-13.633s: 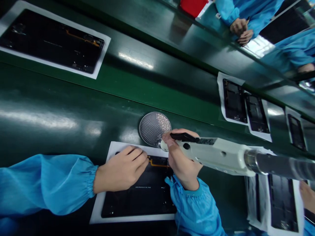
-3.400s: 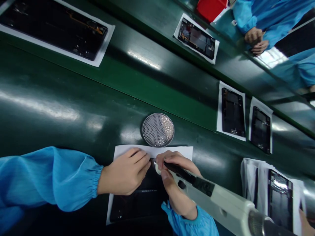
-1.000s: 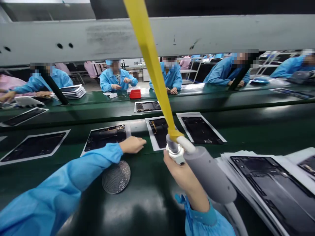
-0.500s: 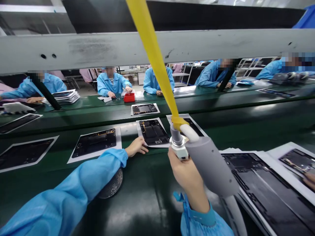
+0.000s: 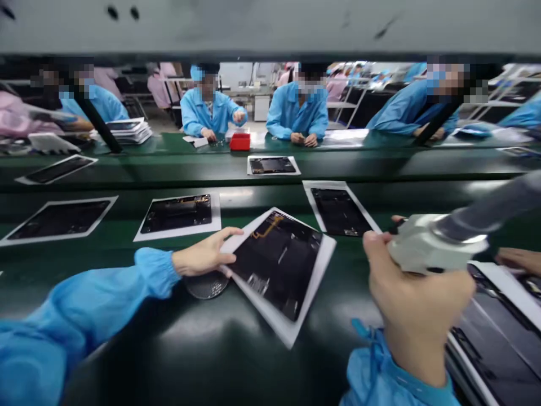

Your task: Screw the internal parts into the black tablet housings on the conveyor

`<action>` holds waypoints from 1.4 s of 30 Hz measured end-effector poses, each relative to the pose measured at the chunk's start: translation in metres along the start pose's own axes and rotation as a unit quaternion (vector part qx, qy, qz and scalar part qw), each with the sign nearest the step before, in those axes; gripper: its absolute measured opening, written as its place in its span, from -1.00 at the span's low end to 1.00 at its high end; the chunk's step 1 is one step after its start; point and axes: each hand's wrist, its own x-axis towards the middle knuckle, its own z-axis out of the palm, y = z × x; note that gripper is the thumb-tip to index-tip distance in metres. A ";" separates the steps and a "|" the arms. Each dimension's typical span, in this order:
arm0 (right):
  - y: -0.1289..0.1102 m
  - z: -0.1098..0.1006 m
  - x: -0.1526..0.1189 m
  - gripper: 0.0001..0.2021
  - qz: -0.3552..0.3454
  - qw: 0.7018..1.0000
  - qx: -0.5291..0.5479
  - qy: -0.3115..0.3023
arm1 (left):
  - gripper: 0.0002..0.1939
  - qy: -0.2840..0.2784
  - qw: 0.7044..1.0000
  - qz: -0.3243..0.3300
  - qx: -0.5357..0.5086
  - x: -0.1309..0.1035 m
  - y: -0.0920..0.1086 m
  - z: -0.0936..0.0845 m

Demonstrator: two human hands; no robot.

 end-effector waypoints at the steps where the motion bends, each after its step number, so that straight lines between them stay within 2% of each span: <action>1: 0.000 0.003 0.000 -0.70 -0.015 1.000 0.001 -0.002 | -0.29 -0.055 0.998 -0.002 0.013 -0.023 -0.008 -0.010; 3: 0.003 0.012 -0.002 -0.74 -0.044 0.999 -0.026 -0.015 | -0.21 -0.151 0.987 -0.018 0.044 -0.063 -0.024 -0.028; 5: 0.007 0.025 -0.009 -0.76 -0.038 0.998 -0.041 -0.043 | -0.17 -0.230 0.966 -0.050 0.103 -0.093 -0.038 -0.044; 7: 0.008 0.038 -0.021 -0.77 0.022 0.996 0.021 -0.088 | -0.18 -0.275 0.932 -0.048 0.233 -0.115 -0.050 -0.053; 8: 0.006 0.044 -0.028 -0.77 0.053 0.991 0.071 -0.104 | -0.21 -0.272 0.904 -0.021 0.328 -0.124 -0.056 -0.054; 10: -0.003 0.054 -0.043 -0.76 0.075 0.978 0.152 -0.120 | -0.26 -0.201 0.821 0.064 0.530 -0.140 -0.068 -0.049; 12: -0.017 0.059 -0.059 -0.75 0.060 0.972 0.187 -0.132 | -0.35 -0.089 0.730 0.146 0.662 -0.152 -0.081 -0.038; 13: -0.025 0.061 -0.068 -0.75 0.056 0.967 0.197 -0.152 | -0.42 -0.042 0.698 0.179 0.693 -0.155 -0.087 -0.031; 15: -0.041 0.064 -0.086 -0.72 0.073 0.941 0.236 -0.231 | -0.61 0.011 0.671 0.231 0.704 -0.155 -0.100 -0.021; 17: -0.052 0.068 -0.107 -0.70 0.098 0.902 0.277 -0.317 | -0.79 0.029 0.671 0.267 0.691 -0.149 -0.113 -0.015; 19: -0.059 0.074 -0.128 -0.73 0.117 0.868 0.302 -0.377 | -0.87 0.052 0.674 0.292 0.677 -0.141 -0.124 -0.012; 22: -0.060 0.084 -0.153 -0.77 0.147 0.835 0.319 -0.424 | -0.88 0.097 0.673 0.331 0.655 -0.133 -0.133 -0.012; 24: -0.058 0.088 -0.163 -0.79 0.157 0.823 0.318 -0.443 | -0.87 0.103 0.677 0.349 0.640 -0.131 -0.134 -0.012; 30: -0.056 0.092 -0.169 -0.74 0.136 0.814 0.328 -0.460 | -0.88 0.062 0.689 0.350 0.632 -0.131 -0.125 -0.012; 35: -0.057 0.094 -0.172 -0.76 0.148 0.814 0.323 -0.460 | -0.84 0.066 0.696 0.353 0.622 -0.131 -0.125 -0.011; 42: -0.055 0.096 -0.172 -0.77 0.158 0.821 0.308 -0.454 | -0.79 0.088 0.692 0.361 0.619 -0.132 -0.124 -0.011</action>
